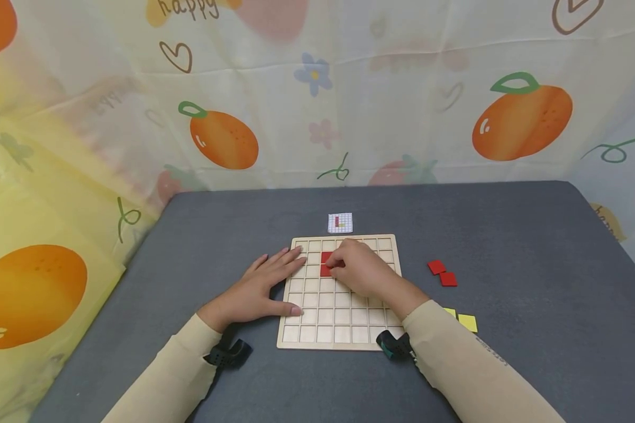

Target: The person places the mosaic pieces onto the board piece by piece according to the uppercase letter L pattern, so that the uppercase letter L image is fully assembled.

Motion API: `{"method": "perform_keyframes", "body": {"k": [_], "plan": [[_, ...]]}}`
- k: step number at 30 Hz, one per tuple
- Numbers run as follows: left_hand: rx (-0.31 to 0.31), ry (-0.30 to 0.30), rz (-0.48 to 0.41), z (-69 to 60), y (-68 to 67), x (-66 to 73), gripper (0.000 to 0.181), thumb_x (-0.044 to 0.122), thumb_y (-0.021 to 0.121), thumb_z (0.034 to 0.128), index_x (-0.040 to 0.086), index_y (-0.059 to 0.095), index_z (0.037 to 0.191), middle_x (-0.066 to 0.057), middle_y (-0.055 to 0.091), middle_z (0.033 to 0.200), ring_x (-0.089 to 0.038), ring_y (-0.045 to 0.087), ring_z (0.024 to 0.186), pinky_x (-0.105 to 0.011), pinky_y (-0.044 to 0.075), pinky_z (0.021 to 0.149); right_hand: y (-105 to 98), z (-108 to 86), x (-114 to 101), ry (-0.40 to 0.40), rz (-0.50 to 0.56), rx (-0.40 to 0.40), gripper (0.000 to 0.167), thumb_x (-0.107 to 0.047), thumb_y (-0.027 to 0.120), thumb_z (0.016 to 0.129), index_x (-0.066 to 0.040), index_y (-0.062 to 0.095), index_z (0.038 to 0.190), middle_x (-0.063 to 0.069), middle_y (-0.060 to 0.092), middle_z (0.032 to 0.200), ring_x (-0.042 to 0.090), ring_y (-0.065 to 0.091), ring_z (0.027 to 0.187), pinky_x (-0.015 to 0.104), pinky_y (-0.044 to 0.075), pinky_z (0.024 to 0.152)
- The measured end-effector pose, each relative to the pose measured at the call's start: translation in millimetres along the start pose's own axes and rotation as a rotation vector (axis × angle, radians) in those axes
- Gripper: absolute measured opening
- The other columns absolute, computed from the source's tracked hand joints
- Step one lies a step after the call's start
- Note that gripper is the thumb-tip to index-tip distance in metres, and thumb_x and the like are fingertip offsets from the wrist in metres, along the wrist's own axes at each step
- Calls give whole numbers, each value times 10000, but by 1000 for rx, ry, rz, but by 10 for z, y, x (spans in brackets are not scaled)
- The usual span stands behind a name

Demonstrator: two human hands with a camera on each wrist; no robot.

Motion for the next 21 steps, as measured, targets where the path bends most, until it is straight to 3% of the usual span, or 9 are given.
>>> {"method": "perform_keyframes", "body": {"k": [11, 16, 21], "plan": [[2, 1, -2, 7, -16, 10, 1080, 717, 771, 912, 226, 294, 1746, 72, 118, 1807, -217, 52, 1657, -618, -2, 1271, -38, -71, -16, -8, 77, -22, 232, -180, 709, 1085, -78, 786, 1278, 0, 707, 1159, 199, 640, 1013, 456, 524, 908], [-11, -22, -2, 9, 6, -11, 1081, 745, 750, 910, 266, 268, 1751, 120, 95, 1802, -175, 26, 1655, -589, -20, 1276, -126, -124, -25, -4, 176, -12, 349, -315, 681, 1109, -80, 738, 1361, -1, 721, 1188, 216, 662, 1047, 474, 533, 933], [-9, -31, 3, 14, 6, -10, 1088, 743, 758, 903, 268, 270, 1752, 123, 100, 1800, -175, 26, 1655, -597, -19, 1275, -242, -201, -49, 3, 339, -34, 486, -384, 611, 1138, -49, 623, 1490, 124, 697, 1315, 313, 686, 1156, 559, 528, 1017]]}}
Point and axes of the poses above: each hand's wrist, its own z-axis towards the middle knuckle, its own y-axis out of the palm, x = y × z, the point moved 10 cm from there along z, towards the middle knuckle
